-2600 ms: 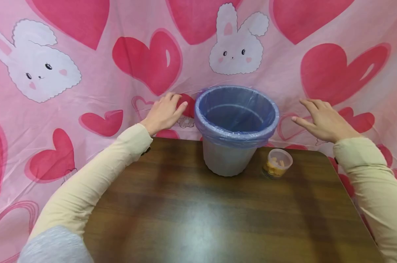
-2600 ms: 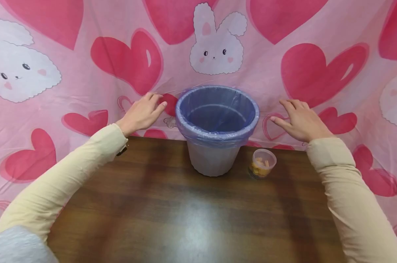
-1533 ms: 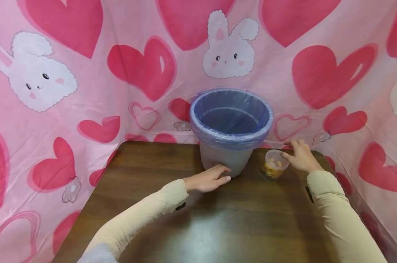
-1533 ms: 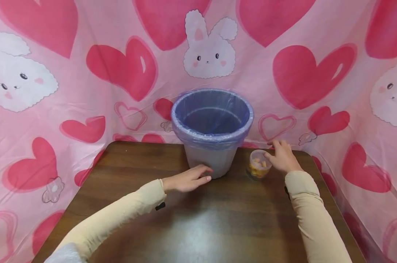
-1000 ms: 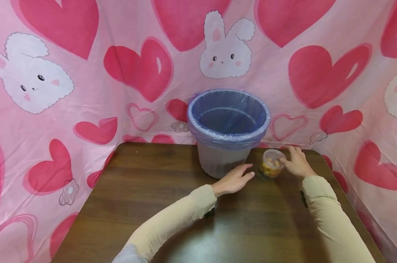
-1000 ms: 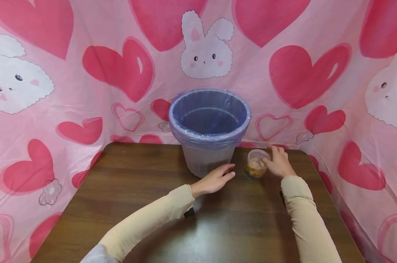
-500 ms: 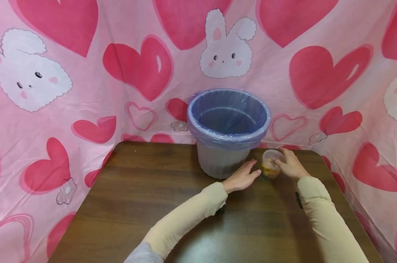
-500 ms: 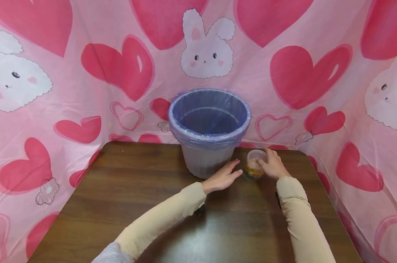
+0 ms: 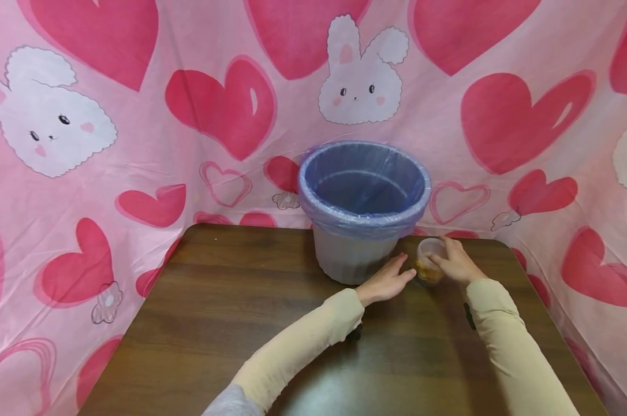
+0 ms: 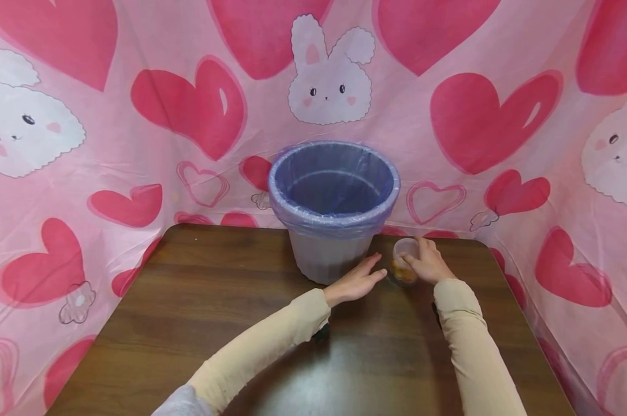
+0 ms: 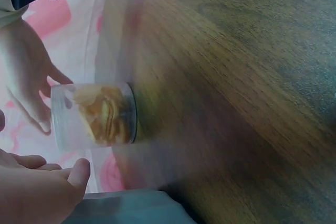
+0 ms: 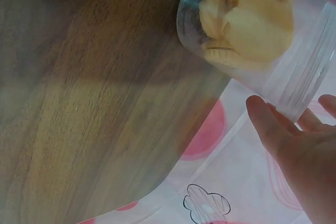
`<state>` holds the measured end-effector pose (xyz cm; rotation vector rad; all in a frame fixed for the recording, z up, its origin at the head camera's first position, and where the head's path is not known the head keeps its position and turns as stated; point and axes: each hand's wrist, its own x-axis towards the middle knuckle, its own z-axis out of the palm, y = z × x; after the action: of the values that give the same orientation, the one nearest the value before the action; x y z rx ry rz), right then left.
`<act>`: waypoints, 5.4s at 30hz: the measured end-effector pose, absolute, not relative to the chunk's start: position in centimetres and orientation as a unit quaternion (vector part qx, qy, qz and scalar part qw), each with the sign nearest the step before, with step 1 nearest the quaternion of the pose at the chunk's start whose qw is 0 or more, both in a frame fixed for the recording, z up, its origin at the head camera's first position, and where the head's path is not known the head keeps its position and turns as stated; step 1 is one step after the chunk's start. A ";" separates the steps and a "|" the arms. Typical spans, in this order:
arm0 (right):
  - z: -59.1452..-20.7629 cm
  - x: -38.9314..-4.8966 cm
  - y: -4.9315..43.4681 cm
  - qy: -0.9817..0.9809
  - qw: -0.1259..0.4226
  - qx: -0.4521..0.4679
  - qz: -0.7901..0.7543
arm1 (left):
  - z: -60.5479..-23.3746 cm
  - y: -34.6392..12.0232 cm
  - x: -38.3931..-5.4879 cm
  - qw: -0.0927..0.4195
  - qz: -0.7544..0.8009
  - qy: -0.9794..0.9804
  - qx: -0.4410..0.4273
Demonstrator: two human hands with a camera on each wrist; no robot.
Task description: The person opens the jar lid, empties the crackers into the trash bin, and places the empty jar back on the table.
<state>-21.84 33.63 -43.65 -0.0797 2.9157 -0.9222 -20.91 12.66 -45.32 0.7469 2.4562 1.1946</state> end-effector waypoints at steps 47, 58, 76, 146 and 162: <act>-44.3 -21.8 34.0 0.948 0.061 -0.044 -0.310 | -46.0 12.5 -20.6 0.126 0.387 0.869 0.281; -44.8 -21.7 34.0 0.938 0.082 -0.058 -0.332 | -46.2 12.6 -20.5 0.121 0.394 0.864 0.290; -44.8 -21.1 33.5 0.919 0.115 -0.076 -0.369 | -46.5 12.8 -20.3 0.111 0.396 0.854 0.319; -47.3 -17.6 31.2 0.843 0.117 -0.116 -0.512 | -47.4 10.7 -20.1 0.052 0.234 0.903 0.358; -47.7 -16.6 29.8 0.839 0.094 -0.143 -0.517 | -47.6 9.5 -19.9 0.055 0.219 0.904 0.362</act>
<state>-16.64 29.78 -47.66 -0.4232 2.4874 -1.5342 -19.89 9.46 -47.61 1.0995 2.7451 0.6647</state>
